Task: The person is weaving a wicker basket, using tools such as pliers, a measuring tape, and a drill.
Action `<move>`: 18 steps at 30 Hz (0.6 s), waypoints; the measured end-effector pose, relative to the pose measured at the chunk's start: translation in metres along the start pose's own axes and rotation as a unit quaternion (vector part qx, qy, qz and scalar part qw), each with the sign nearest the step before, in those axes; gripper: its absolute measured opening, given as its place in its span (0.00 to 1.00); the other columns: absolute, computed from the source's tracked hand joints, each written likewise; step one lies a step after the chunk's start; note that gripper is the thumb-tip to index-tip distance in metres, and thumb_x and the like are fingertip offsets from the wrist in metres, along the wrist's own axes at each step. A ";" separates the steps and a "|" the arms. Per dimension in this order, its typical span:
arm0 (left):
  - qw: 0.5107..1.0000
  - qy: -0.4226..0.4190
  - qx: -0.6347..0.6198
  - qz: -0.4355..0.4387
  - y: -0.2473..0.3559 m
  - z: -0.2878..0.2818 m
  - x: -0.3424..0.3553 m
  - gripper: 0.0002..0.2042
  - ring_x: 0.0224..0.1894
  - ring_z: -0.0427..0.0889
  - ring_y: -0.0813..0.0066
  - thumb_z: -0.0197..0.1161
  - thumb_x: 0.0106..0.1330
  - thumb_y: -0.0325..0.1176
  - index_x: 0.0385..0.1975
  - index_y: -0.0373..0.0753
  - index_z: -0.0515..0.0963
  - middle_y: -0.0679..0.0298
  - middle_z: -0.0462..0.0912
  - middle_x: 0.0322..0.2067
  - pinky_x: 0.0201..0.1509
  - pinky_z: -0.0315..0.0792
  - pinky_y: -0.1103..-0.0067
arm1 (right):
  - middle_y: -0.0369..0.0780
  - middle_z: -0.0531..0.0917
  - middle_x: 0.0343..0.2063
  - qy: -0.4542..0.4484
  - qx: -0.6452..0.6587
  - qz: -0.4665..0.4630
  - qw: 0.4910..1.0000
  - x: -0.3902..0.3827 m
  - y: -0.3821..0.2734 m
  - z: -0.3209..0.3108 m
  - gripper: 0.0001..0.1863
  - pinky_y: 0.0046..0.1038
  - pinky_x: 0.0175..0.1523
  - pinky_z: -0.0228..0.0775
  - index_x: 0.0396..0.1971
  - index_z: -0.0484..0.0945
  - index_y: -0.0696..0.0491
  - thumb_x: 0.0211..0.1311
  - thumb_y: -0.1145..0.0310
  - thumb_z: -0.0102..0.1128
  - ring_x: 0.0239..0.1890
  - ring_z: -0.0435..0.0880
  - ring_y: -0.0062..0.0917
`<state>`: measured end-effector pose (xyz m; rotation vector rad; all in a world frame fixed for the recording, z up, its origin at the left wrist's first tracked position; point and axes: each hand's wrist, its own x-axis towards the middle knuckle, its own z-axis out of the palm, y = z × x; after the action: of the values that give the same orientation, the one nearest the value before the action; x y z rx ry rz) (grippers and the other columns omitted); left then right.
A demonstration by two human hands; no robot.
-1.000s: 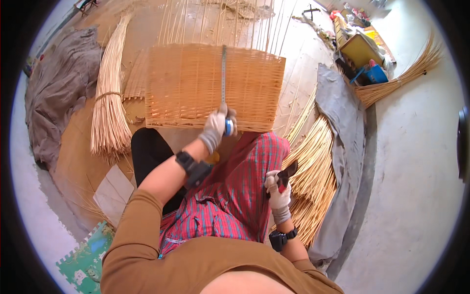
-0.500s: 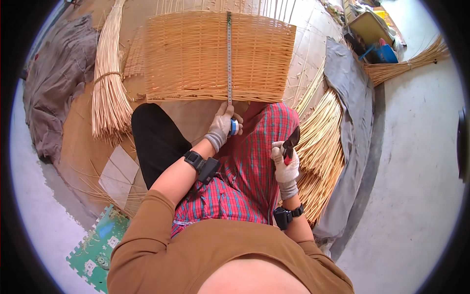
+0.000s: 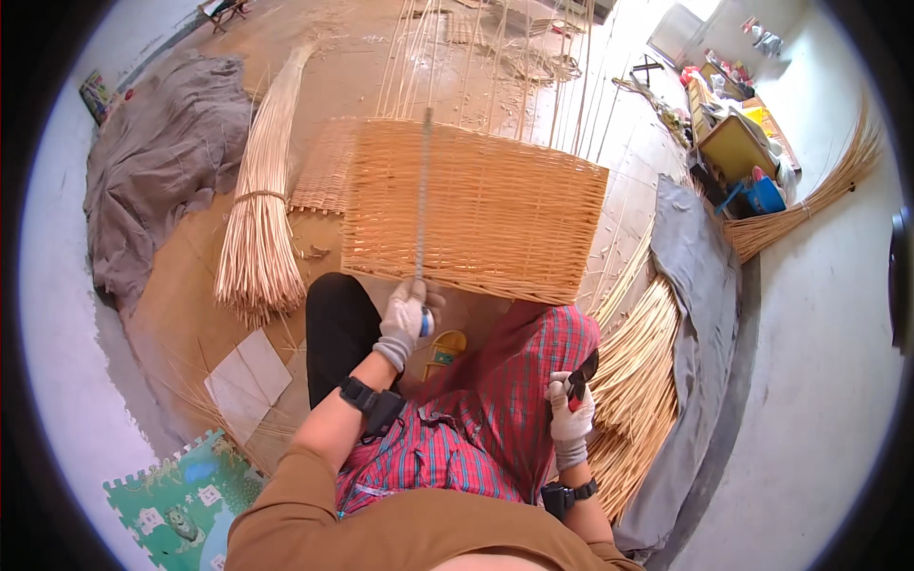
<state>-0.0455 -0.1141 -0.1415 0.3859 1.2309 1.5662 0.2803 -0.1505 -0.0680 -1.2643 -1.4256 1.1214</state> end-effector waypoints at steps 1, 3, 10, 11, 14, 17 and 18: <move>1.000 0.006 0.004 -0.006 0.005 -0.008 -0.002 0.13 0.21 0.79 0.75 0.50 0.82 0.40 0.46 0.37 0.77 0.60 0.84 0.27 0.24 0.76 0.77 | 0.32 0.80 0.27 0.001 -0.005 -0.007 1.000 0.000 0.000 0.000 0.09 0.21 0.40 0.74 0.43 0.81 0.59 0.70 0.68 0.65 0.31 0.79 0.14; 0.998 0.061 0.027 0.003 0.010 -0.020 -0.005 0.15 0.18 0.78 0.74 0.51 0.81 0.43 0.46 0.37 0.78 0.60 0.85 0.27 0.21 0.74 0.77 | 0.32 0.81 0.28 -0.007 -0.005 -0.002 1.000 0.001 -0.001 0.001 0.11 0.22 0.40 0.74 0.43 0.81 0.58 0.71 0.66 0.64 0.32 0.80 0.15; 0.974 0.075 0.213 -0.034 0.009 -0.036 -0.009 0.14 0.20 0.81 0.71 0.50 0.80 0.41 0.52 0.38 0.77 0.57 0.86 0.26 0.21 0.76 0.73 | 0.31 0.81 0.29 0.000 -0.070 0.000 0.998 0.000 -0.005 0.002 0.13 0.22 0.39 0.74 0.44 0.81 0.57 0.72 0.61 0.65 0.31 0.80 0.15; 0.975 0.070 0.202 -0.060 0.009 -0.037 -0.008 0.14 0.20 0.81 0.71 0.50 0.80 0.41 0.52 0.38 0.77 0.57 0.86 0.26 0.21 0.76 0.73 | 0.31 0.80 0.28 0.002 -0.058 -0.005 0.998 0.000 -0.006 0.002 0.12 0.22 0.39 0.74 0.45 0.82 0.57 0.72 0.64 0.64 0.30 0.79 0.15; 0.988 0.076 0.106 -0.080 0.012 -0.037 -0.006 0.14 0.18 0.80 0.70 0.51 0.79 0.40 0.56 0.40 0.74 0.59 0.83 0.25 0.19 0.76 0.72 | 0.32 0.80 0.27 0.001 -0.044 -0.005 0.999 -0.001 -0.005 0.003 0.11 0.21 0.39 0.73 0.46 0.81 0.58 0.72 0.67 0.63 0.31 0.78 0.14; 0.986 0.076 0.122 -0.084 0.014 -0.036 -0.007 0.15 0.18 0.81 0.69 0.51 0.79 0.39 0.59 0.41 0.72 0.57 0.84 0.26 0.18 0.75 0.72 | 0.32 0.80 0.27 0.007 -0.013 0.000 1.000 -0.001 -0.003 0.003 0.11 0.21 0.39 0.73 0.46 0.80 0.59 0.71 0.67 0.64 0.31 0.78 0.14; 0.987 0.070 0.118 -0.081 0.013 -0.036 -0.008 0.15 0.18 0.81 0.69 0.51 0.79 0.39 0.59 0.41 0.72 0.57 0.84 0.26 0.18 0.75 0.72 | 0.32 0.80 0.27 0.005 -0.016 0.001 1.000 -0.001 -0.002 0.004 0.11 0.21 0.39 0.73 0.46 0.80 0.59 0.71 0.67 0.64 0.31 0.78 0.14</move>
<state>-0.0770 -0.1376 -0.1428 0.3212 1.5252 1.3310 0.2764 -0.1516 -0.0666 -1.2931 -1.4406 1.0951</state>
